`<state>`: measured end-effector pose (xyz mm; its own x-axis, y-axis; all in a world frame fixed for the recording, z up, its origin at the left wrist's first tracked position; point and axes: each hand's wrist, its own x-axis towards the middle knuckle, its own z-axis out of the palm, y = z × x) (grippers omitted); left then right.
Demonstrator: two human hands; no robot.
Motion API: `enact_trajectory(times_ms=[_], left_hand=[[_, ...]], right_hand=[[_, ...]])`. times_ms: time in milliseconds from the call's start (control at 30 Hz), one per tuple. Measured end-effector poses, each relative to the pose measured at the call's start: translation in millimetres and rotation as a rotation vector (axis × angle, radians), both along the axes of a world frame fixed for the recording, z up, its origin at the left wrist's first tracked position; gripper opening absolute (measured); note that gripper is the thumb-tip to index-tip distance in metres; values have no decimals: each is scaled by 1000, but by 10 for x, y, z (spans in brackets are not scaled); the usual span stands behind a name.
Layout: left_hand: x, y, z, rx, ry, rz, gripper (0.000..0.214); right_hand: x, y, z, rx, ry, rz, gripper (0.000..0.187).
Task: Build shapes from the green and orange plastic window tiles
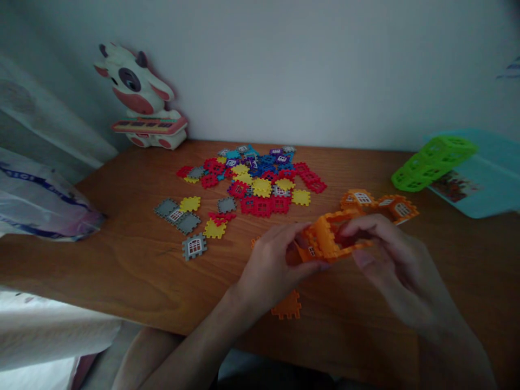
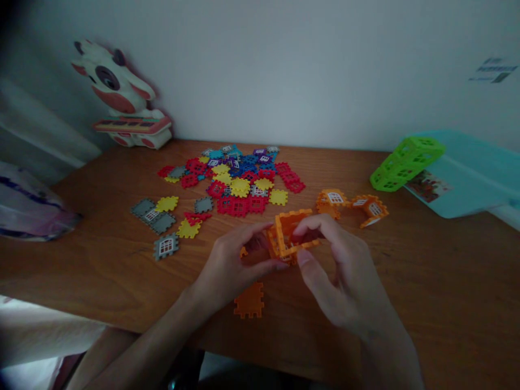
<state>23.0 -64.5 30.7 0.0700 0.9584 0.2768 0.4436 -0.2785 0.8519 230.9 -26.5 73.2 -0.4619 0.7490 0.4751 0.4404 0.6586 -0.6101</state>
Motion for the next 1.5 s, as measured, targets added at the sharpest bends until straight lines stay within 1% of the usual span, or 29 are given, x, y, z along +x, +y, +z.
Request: enact_trajectory(times_ms=[67, 167, 200, 267, 367, 467, 567, 633, 700, 767, 867, 933, 1067, 1167, 1233, 1367, 1433, 1500], left_hand=[[10, 3, -3, 66, 39, 31, 56], [29, -1, -11, 120, 48, 65, 52], [34, -5, -14, 132, 48, 73, 52], [40, -10, -17, 146, 44, 80, 52], [27, -9, -2, 132, 10, 59, 50], [-18, 6, 30, 105, -48, 11, 44], [-74, 32, 46, 69, -81, -87, 53], [-97, 53, 34, 8, -119, -161, 65], [-102, 72, 9, -82, -163, -220, 73], [-96, 85, -17, -164, -185, -269, 74], [-80, 89, -38, -231, -214, -319, 71], [-73, 86, -41, -240, -227, -311, 70], [-61, 87, -37, -238, -196, -219, 72], [-51, 92, -40, -232, -178, -200, 71], [-44, 91, -51, -203, -157, -193, 70], [-29, 73, -76, -113, -91, -170, 73], [-26, 62, -73, -74, -68, -164, 73], [-27, 56, -57, -70, -70, -170, 71]], right_hand=[[-59, -15, 7, 10, -3, -22, 8], [-150, -27, 17, 47, -29, -98, 22], [-173, -28, 21, 65, -40, -114, 24], [-199, -27, 34, 91, -52, -114, 17], [-179, -17, 51, 96, -15, -106, 3], [-103, 11, 45, 72, 47, -133, 3], [-24, 49, 19, 34, 136, -125, 8], [7, 65, 8, 22, 186, -72, 11], [16, 64, 9, 30, 188, 13, 12], [9, 51, 16, 50, 154, 79, 14], [-14, 29, 24, 79, 138, 95, 14], [-27, 19, 25, 93, 138, 85, 13], [-31, 4, 32, 144, 102, 57, 13], [-22, -8, 34, 197, 59, 35, 14], [-25, -12, 29, 202, 30, 19, 13], [-80, -11, 15, 218, -28, -33, 6], [-126, -12, 14, 235, -45, -54, 11], [-170, -17, 18, 237, -47, -60, 15]])
